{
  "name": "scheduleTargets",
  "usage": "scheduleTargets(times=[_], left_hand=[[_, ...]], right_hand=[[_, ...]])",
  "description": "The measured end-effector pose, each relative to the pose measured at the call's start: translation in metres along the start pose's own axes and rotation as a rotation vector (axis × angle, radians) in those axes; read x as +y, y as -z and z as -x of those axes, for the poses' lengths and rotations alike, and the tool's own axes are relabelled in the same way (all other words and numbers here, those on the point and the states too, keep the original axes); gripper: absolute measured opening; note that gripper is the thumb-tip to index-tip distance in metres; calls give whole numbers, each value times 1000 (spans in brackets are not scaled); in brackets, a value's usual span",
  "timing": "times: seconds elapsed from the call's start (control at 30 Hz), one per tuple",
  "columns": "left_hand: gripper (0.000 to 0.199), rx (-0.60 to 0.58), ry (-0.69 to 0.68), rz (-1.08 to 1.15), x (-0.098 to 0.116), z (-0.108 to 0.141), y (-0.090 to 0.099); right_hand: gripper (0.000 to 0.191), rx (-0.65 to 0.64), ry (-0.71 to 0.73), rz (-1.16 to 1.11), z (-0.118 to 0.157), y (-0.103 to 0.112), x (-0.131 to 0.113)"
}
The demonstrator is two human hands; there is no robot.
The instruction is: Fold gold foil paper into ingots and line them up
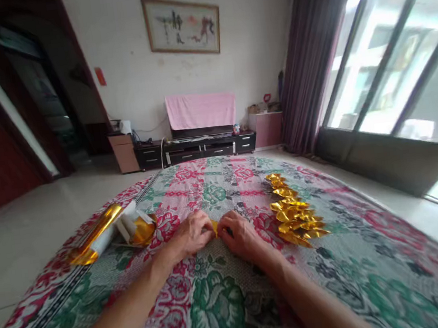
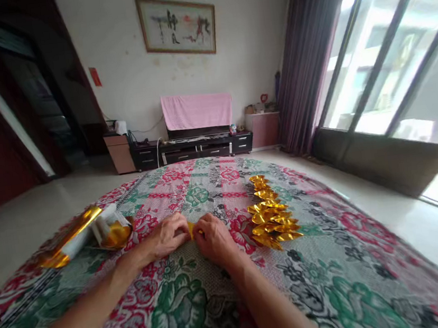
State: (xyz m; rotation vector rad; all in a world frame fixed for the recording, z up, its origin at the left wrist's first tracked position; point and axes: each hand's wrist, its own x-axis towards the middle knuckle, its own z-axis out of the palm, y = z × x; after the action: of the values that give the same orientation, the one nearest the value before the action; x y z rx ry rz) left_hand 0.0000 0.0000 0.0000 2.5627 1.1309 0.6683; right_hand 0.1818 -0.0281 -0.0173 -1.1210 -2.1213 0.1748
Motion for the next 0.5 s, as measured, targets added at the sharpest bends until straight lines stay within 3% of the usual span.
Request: scheduleTargets(times=[0.2, 0.5], left_hand=[[6, -34, -95, 64, -2, 3, 11], [6, -21, -112, 93, -2, 5, 14]], right_hand=[[14, 3, -19, -14, 1, 2, -6], [20, -30, -5, -7, 1, 5, -6]])
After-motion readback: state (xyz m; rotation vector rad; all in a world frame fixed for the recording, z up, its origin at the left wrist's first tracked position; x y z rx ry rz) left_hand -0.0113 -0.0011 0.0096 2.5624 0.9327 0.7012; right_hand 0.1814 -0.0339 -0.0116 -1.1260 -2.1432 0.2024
